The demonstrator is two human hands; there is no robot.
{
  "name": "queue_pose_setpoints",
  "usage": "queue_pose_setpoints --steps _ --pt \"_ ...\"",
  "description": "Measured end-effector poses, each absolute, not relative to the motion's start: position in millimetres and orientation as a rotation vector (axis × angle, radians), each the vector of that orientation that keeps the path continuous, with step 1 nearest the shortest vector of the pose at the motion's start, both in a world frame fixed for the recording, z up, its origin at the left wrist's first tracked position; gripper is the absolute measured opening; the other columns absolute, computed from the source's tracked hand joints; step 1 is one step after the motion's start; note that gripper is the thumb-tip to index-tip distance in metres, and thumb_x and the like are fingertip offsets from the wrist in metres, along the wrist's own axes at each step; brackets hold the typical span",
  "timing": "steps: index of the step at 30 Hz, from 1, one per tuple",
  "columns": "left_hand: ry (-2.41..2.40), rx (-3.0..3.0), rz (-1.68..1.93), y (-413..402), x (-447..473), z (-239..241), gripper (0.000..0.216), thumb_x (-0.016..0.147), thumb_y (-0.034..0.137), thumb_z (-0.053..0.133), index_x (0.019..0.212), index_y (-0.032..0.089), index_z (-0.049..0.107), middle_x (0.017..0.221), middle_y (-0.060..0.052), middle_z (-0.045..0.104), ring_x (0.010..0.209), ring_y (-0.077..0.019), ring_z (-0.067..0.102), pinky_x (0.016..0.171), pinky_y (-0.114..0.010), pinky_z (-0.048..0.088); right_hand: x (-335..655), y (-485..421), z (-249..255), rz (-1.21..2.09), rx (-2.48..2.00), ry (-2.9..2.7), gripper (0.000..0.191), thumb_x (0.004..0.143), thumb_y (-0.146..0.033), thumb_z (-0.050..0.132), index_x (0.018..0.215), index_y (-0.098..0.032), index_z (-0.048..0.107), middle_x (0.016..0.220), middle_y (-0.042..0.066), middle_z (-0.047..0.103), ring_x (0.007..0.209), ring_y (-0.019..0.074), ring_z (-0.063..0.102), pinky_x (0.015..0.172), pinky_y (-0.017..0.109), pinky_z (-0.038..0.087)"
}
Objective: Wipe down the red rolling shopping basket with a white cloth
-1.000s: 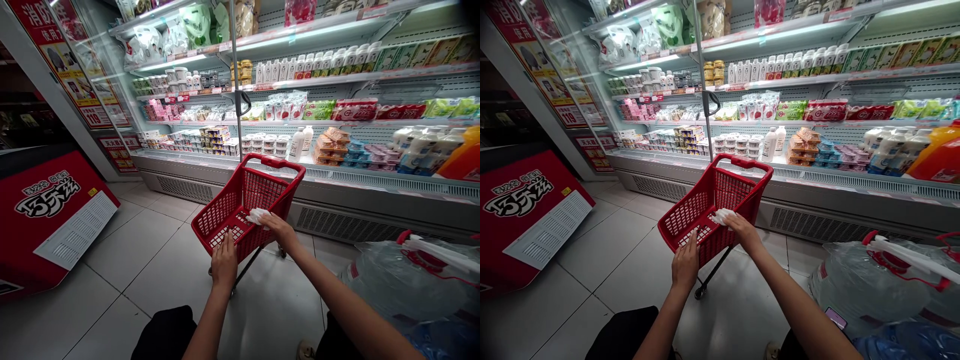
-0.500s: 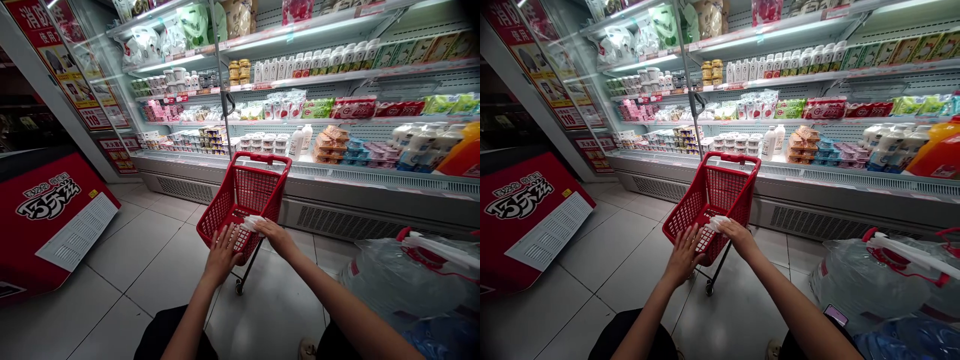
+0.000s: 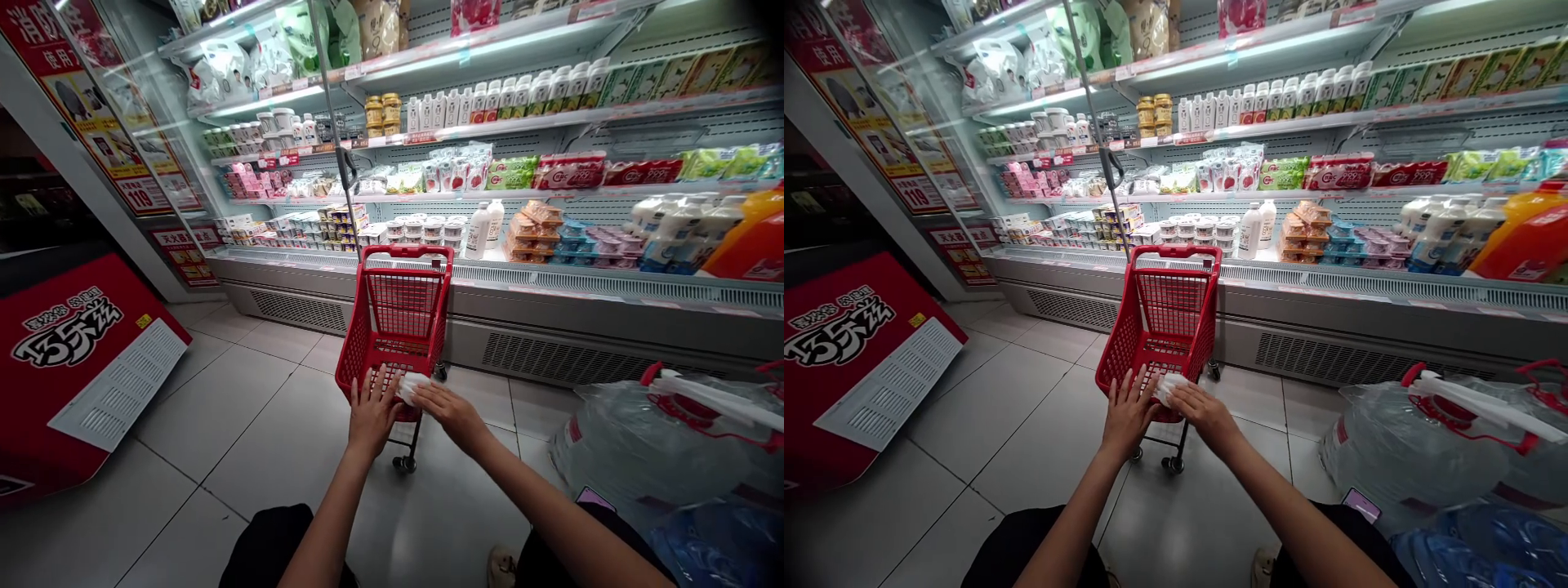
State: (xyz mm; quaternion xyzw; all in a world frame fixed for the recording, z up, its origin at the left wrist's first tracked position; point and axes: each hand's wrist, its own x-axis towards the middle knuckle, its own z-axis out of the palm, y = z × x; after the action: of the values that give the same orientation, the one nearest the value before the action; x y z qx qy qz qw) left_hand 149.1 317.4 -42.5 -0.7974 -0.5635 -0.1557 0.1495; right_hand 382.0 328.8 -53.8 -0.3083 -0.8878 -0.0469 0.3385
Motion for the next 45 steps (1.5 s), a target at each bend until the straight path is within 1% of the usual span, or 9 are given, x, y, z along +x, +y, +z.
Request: queue_pose_setpoints --steps 6,13,16,20,25,32,35,39,45 --pt "-1.550 -2.358 -0.464 316 169 -42 0.075 0.101 0.042 0.051 0.165 0.036 0.012 0.171 -0.002 0.025 0.157 -0.0281 0.028 0.127 -0.057 0.024 413 345 -49 -0.141 -0.971 -2.204 0.056 0.096 -0.002 0.043 0.145 -0.024 0.059 0.142 0.009 0.066 0.132 0.0225 0.062 0.116 0.051 0.049" --pt "-1.563 -2.402 -0.470 316 187 -40 0.081 0.102 0.046 0.047 0.166 0.027 0.001 0.172 -0.007 0.020 0.158 -0.0251 0.026 0.128 -0.055 0.019 375 315 -68 -0.137 -0.971 -2.202 0.053 0.097 -0.004 0.047 0.147 -0.022 0.057 0.143 0.009 0.065 0.135 0.0236 0.059 0.117 0.046 0.050" --pt "-1.540 -2.415 -0.445 316 168 -37 0.081 0.102 0.047 0.048 0.167 0.025 0.005 0.173 -0.007 0.019 0.158 -0.0240 0.025 0.128 -0.049 0.023 389 320 -66 -0.151 -0.951 -2.205 0.057 0.098 -0.003 0.045 0.150 -0.025 0.054 0.143 0.008 0.065 0.134 0.0228 0.061 0.116 0.047 0.050" --pt "-1.599 -2.323 -0.449 314 139 -34 0.072 0.103 0.043 0.046 0.166 0.033 0.012 0.173 -0.002 0.020 0.159 -0.0262 0.022 0.129 -0.055 0.019 416 326 -67 -0.169 -1.013 -2.133 0.062 0.098 -0.001 0.040 0.153 -0.027 0.050 0.147 0.007 0.062 0.138 0.0229 0.057 0.117 0.050 0.049" --pt "-1.590 -2.346 -0.466 307 145 -38 0.073 0.101 0.045 0.049 0.165 0.033 0.017 0.173 -0.002 0.019 0.158 -0.0271 0.023 0.128 -0.052 0.023 382 319 -69 -0.166 -1.056 -2.132 0.058 0.095 0.002 0.044 0.145 -0.022 0.058 0.141 0.009 0.066 0.133 0.0246 0.062 0.114 0.048 0.052" --pt "-1.580 -2.387 -0.557 302 152 -42 0.090 0.100 0.039 0.052 0.166 0.020 -0.004 0.172 -0.009 0.022 0.156 -0.0252 0.029 0.128 -0.048 0.027 332 315 -72 -0.182 -0.958 -2.191 0.053 0.095 -0.001 0.050 0.144 -0.020 0.059 0.140 0.009 0.068 0.135 0.0235 0.059 0.116 0.046 0.050" --pt "-1.549 -2.404 -0.600 301 141 -39 0.084 0.100 0.037 0.054 0.167 0.028 0.003 0.173 -0.006 0.018 0.157 -0.0252 0.029 0.126 -0.046 0.031 369 311 -75 -0.230 -0.977 -2.179 0.056 0.098 -0.001 0.046 0.149 -0.022 0.054 0.146 0.008 0.063 0.137 0.0225 0.058 0.117 0.045 0.049" --pt "-1.559 -2.365 -0.665 298 135 -39 0.074 0.101 0.032 0.055 0.165 0.038 0.019 0.175 -0.002 0.010 0.158 -0.0291 0.025 0.125 -0.051 0.033 422 305 -77 -0.286 -1.091 -2.075 0.064 0.099 0.001 0.039 0.156 -0.026 0.045 0.149 0.005 0.060 0.139 0.0223 0.056 0.119 0.047 0.047" --pt "-1.601 -2.354 -0.718 288 160 -46 0.080 0.097 0.032 0.061 0.165 0.035 0.019 0.175 -0.006 0.001 0.159 -0.0336 0.018 0.126 -0.055 0.031 383 303 -77 -0.230 -1.121 -2.001 0.066 0.097 0.001 0.038 0.157 -0.026 0.043 0.145 0.006 0.064 0.137 0.0238 0.058 0.116 0.049 0.050"
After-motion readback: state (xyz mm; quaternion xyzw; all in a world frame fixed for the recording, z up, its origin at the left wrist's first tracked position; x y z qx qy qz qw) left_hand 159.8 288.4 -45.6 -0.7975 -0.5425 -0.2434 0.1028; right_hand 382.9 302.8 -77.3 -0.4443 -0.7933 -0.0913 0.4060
